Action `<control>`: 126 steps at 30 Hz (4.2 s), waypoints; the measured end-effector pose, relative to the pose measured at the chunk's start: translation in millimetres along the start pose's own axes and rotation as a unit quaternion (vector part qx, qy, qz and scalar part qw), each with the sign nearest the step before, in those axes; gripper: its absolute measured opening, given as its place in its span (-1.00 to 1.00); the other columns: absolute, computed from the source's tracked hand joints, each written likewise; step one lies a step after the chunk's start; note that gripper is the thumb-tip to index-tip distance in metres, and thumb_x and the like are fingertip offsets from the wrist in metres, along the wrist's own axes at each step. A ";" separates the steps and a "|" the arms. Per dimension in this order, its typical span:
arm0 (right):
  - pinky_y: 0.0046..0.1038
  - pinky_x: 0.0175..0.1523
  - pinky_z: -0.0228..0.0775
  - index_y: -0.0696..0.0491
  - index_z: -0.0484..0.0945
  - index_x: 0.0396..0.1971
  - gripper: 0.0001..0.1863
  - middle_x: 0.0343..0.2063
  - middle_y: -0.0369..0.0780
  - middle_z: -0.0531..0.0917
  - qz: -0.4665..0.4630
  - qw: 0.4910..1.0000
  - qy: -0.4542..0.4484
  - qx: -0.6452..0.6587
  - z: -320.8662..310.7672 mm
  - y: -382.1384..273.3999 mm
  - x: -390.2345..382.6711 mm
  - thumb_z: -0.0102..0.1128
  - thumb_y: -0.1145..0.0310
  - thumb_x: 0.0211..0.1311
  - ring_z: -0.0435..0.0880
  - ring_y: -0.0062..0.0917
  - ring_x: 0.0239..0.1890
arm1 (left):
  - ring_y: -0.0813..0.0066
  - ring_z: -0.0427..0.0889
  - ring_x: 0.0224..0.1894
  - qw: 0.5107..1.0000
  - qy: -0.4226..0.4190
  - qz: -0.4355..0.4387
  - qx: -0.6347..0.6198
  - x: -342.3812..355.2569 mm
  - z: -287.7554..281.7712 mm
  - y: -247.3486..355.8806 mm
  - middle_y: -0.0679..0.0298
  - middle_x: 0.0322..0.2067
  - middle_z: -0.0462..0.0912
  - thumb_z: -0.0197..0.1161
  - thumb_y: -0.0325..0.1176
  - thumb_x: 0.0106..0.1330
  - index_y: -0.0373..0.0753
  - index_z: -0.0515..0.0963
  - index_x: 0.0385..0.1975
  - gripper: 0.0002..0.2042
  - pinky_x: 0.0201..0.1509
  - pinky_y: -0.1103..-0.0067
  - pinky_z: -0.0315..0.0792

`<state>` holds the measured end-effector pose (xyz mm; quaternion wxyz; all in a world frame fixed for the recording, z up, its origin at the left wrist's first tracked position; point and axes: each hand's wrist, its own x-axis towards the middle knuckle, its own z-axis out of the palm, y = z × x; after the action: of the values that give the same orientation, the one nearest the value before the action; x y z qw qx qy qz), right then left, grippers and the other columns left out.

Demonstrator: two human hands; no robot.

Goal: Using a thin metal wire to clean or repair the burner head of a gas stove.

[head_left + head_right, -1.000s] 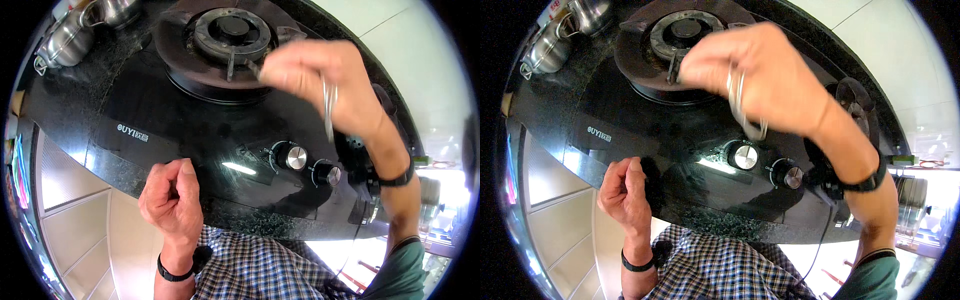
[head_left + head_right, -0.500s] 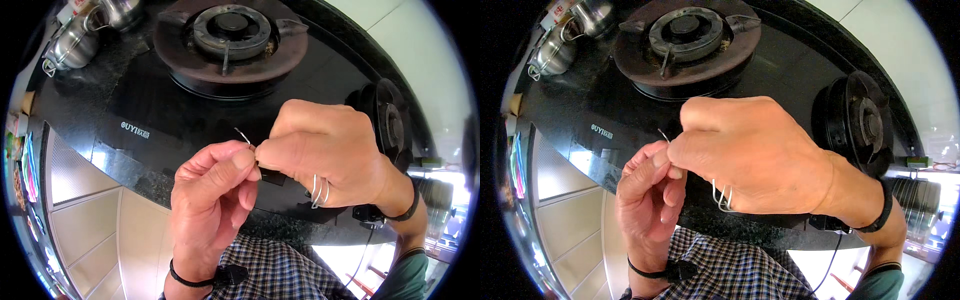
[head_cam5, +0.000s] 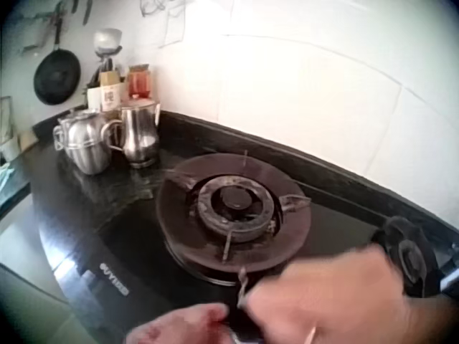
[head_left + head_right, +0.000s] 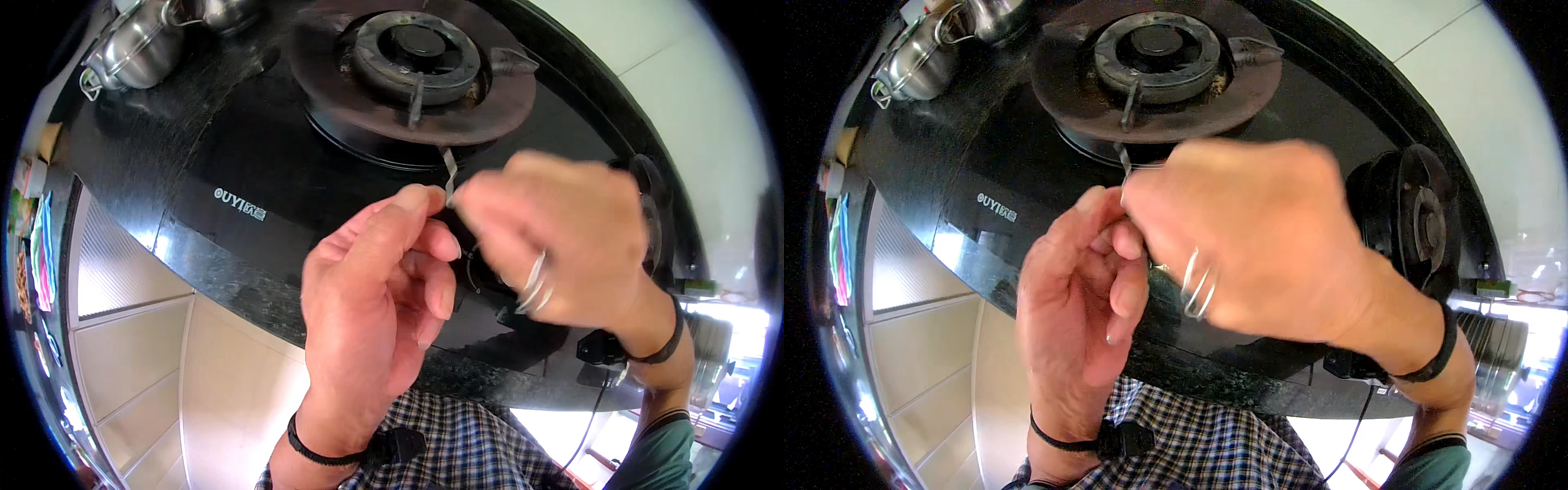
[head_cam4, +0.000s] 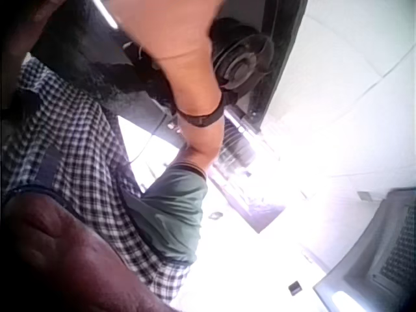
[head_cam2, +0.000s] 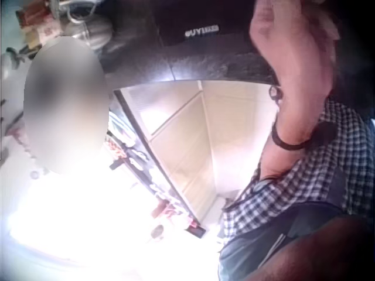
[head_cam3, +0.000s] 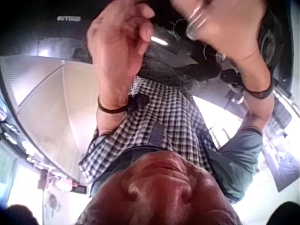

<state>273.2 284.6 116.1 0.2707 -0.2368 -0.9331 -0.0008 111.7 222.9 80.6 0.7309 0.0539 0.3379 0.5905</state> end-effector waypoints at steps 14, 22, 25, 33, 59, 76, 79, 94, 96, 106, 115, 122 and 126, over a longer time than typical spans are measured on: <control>-0.68 -0.20 0.38 0.19 0.70 -0.24 -0.77 -0.42 -0.37 0.68 0.351 0.919 -0.011 0.178 28.0 84.2 33.1 0.30 0.31 0.29 0.55 -0.77 -0.34 | 0.74 0.37 -0.63 0.679 0.173 0.476 0.531 11.7 -107.7 29.4 0.35 -0.60 0.52 0.28 -0.63 0.21 -0.35 0.62 -0.36 -0.94 -0.58 0.74 0.15; -0.61 -0.06 0.43 0.20 0.69 -0.27 -0.77 -0.36 -0.33 0.71 0.354 0.920 -0.052 0.160 39.0 86.2 46.6 0.28 0.31 0.29 0.60 -0.71 -0.26 | 0.68 0.39 -0.66 0.696 0.105 0.471 0.532 5.8 -112.5 37.4 0.29 -0.59 0.52 0.28 -0.67 0.16 -0.37 0.61 -0.34 -0.89 -0.62 0.71 0.21; -0.61 -0.04 0.43 0.20 0.69 -0.27 -0.78 -0.35 -0.31 0.72 0.362 0.919 -0.058 0.145 43.6 85.7 47.4 0.27 0.32 0.30 0.61 -0.70 -0.24 | 0.66 0.39 -0.67 0.688 0.072 0.473 0.546 5.4 -115.8 41.8 0.27 -0.58 0.52 0.28 -0.67 0.15 -0.38 0.60 -0.32 -0.88 -0.63 0.70 0.22; -0.62 -0.05 0.43 0.21 0.68 -0.26 -0.79 -0.35 -0.31 0.71 0.353 0.920 -0.074 0.155 45.7 79.2 49.0 0.22 0.36 0.33 0.61 -0.68 -0.24 | 0.55 0.44 -0.66 0.676 0.034 0.491 0.548 6.7 -122.9 46.2 0.24 -0.57 0.54 0.31 -0.70 0.10 -0.37 0.59 -0.25 -0.79 -0.64 0.65 0.29; -0.60 -0.16 0.43 0.23 0.68 -0.27 -0.79 -0.43 -0.29 0.69 0.300 0.950 -0.064 0.060 50.9 79.5 59.6 0.25 0.37 0.29 0.60 -0.67 -0.33 | 0.56 0.48 -0.65 0.665 0.037 0.483 0.569 5.5 -123.1 46.7 0.22 -0.55 0.57 0.34 -0.67 0.09 -0.35 0.60 -0.24 -0.78 -0.64 0.65 0.33; -0.57 -0.33 0.39 0.23 0.66 -0.44 -0.81 -0.58 -0.31 0.63 0.387 0.910 -0.141 0.054 52.8 92.1 83.4 0.27 0.38 0.15 0.53 -0.70 -0.48 | 0.50 0.53 -0.64 0.696 0.042 0.472 0.540 7.7 -125.1 44.0 0.19 -0.50 0.60 0.36 -0.64 0.07 -0.35 0.61 -0.26 -0.78 -0.62 0.64 0.37; -0.61 -0.36 0.37 0.22 0.65 -0.48 -0.81 -0.58 -0.33 0.62 0.397 0.906 -0.130 0.068 50.3 88.6 83.1 0.28 0.38 0.15 0.51 -0.73 -0.48 | 0.68 0.37 -0.66 0.709 0.050 0.488 0.506 9.2 -125.0 41.9 0.25 -0.56 0.55 0.30 -0.71 0.13 -0.40 0.62 -0.30 -0.84 -0.65 0.72 0.18; -0.63 -0.40 0.31 0.20 0.63 -0.48 -0.84 -0.61 -0.37 0.57 0.396 0.897 -0.183 0.067 36.9 99.1 73.9 0.26 0.40 0.15 0.45 -0.75 -0.53 | 0.69 0.36 -0.67 0.709 0.053 0.482 0.511 10.5 -121.9 38.6 0.26 -0.57 0.53 0.32 -0.70 0.12 -0.38 0.62 -0.32 -0.84 -0.64 0.72 0.18; -0.62 -0.41 0.31 0.20 0.63 -0.48 -0.84 -0.62 -0.37 0.57 0.397 0.898 -0.175 0.064 37.7 98.0 71.3 0.26 0.40 0.15 0.45 -0.75 -0.53 | 0.69 0.36 -0.67 0.708 0.053 0.484 0.512 11.1 -121.5 38.1 0.27 -0.57 0.53 0.32 -0.70 0.12 -0.38 0.61 -0.32 -0.85 -0.64 0.72 0.18; -0.59 -0.41 0.33 0.23 0.63 -0.52 -0.82 -0.64 -0.34 0.58 0.394 0.907 -0.139 0.049 45.4 89.0 79.8 0.24 0.40 0.13 0.47 -0.72 -0.55 | 0.42 0.58 -0.61 0.686 0.040 0.477 0.548 9.2 -125.2 42.4 0.17 -0.51 0.60 0.36 -0.63 0.05 -0.35 0.60 -0.28 -0.79 -0.59 0.59 0.42; -0.59 -0.42 0.32 0.22 0.63 -0.53 -0.82 -0.65 -0.35 0.57 0.436 0.888 -0.097 0.113 52.2 91.1 74.3 0.23 0.40 0.12 0.46 -0.72 -0.56 | 0.43 0.57 -0.62 0.688 0.042 0.485 0.537 11.1 -126.3 39.0 0.18 -0.51 0.60 0.36 -0.62 0.05 -0.35 0.60 -0.29 -0.79 -0.60 0.60 0.41; -0.61 -0.38 0.35 0.21 0.65 -0.50 -0.84 -0.59 -0.34 0.62 0.438 0.886 -0.090 0.120 50.0 90.0 72.7 0.28 0.41 0.13 0.49 -0.73 -0.52 | 0.45 0.57 -0.62 0.686 0.045 0.482 0.543 10.4 -122.3 39.5 0.19 -0.51 0.61 0.36 -0.62 0.06 -0.34 0.60 -0.29 -0.80 -0.60 0.61 0.41; -0.60 -0.37 0.38 0.21 0.66 -0.46 -0.83 -0.55 -0.33 0.64 0.454 0.880 -0.094 0.106 49.2 84.9 76.8 0.33 0.39 0.17 0.52 -0.72 -0.50 | 0.47 0.58 -0.61 0.683 0.045 0.481 0.547 9.5 -121.1 40.4 0.18 -0.50 0.62 0.36 -0.62 0.06 -0.34 0.60 -0.29 -0.80 -0.60 0.62 0.41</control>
<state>229.0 400.3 102.1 0.1761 -0.6029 -0.7391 0.2434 11.5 204.6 3.1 0.1706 0.5726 0.5614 0.5726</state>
